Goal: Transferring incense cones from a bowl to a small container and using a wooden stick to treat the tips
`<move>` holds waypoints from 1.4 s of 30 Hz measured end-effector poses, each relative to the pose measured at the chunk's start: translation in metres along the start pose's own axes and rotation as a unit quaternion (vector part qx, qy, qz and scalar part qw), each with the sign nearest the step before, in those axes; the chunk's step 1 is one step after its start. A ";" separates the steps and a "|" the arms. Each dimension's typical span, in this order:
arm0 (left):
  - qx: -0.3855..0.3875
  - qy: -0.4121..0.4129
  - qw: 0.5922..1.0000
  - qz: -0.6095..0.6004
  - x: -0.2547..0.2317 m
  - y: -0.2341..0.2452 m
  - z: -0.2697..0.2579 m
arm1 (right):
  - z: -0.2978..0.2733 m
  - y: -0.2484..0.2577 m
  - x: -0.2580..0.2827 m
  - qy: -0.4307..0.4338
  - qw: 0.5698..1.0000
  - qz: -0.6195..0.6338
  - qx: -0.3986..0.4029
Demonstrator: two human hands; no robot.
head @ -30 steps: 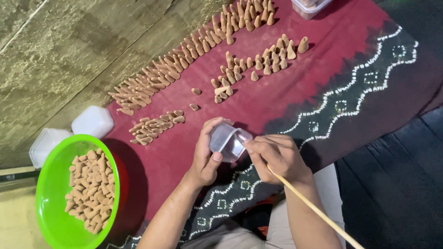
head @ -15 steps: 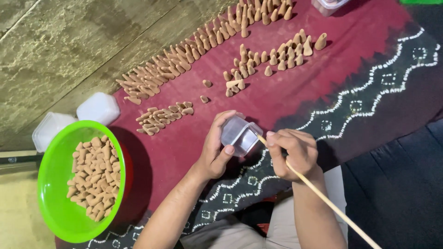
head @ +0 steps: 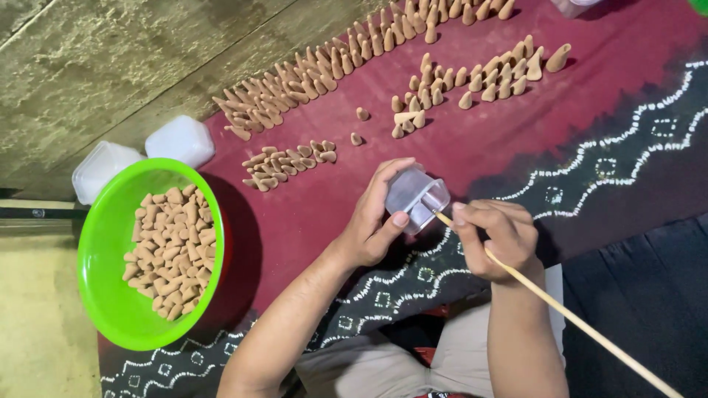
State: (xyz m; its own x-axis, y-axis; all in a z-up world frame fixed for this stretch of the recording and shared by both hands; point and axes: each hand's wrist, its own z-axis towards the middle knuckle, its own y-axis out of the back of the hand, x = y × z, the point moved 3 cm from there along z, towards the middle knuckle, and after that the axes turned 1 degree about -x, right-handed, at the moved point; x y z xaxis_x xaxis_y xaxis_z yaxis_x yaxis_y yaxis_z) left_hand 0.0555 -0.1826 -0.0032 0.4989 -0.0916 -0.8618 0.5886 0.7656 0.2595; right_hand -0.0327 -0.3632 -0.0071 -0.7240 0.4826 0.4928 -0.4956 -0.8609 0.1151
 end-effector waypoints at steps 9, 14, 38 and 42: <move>0.002 0.004 1.000 -0.006 0.001 0.001 -0.002 | -0.005 0.000 -0.004 -0.026 0.999 -0.005 0.019; 0.006 0.007 1.000 -0.009 0.001 0.003 -0.002 | -0.017 0.004 -0.013 -0.038 0.997 -0.059 -0.024; 0.005 0.017 1.000 -0.008 0.005 0.000 -0.005 | -0.014 -0.002 -0.005 -0.042 0.995 -0.091 0.000; 0.008 0.023 1.000 -0.009 0.001 0.001 -0.003 | -0.024 -0.001 -0.010 -0.040 0.998 -0.025 -0.038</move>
State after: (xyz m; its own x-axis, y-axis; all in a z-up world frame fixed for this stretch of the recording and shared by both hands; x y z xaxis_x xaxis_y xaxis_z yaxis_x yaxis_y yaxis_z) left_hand 0.0547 -0.1800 -0.0048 0.4597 -0.0755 -0.8849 0.6070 0.7540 0.2511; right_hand -0.0365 -0.3631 -0.0332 -0.6584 0.5080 0.5553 -0.5674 -0.8198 0.0771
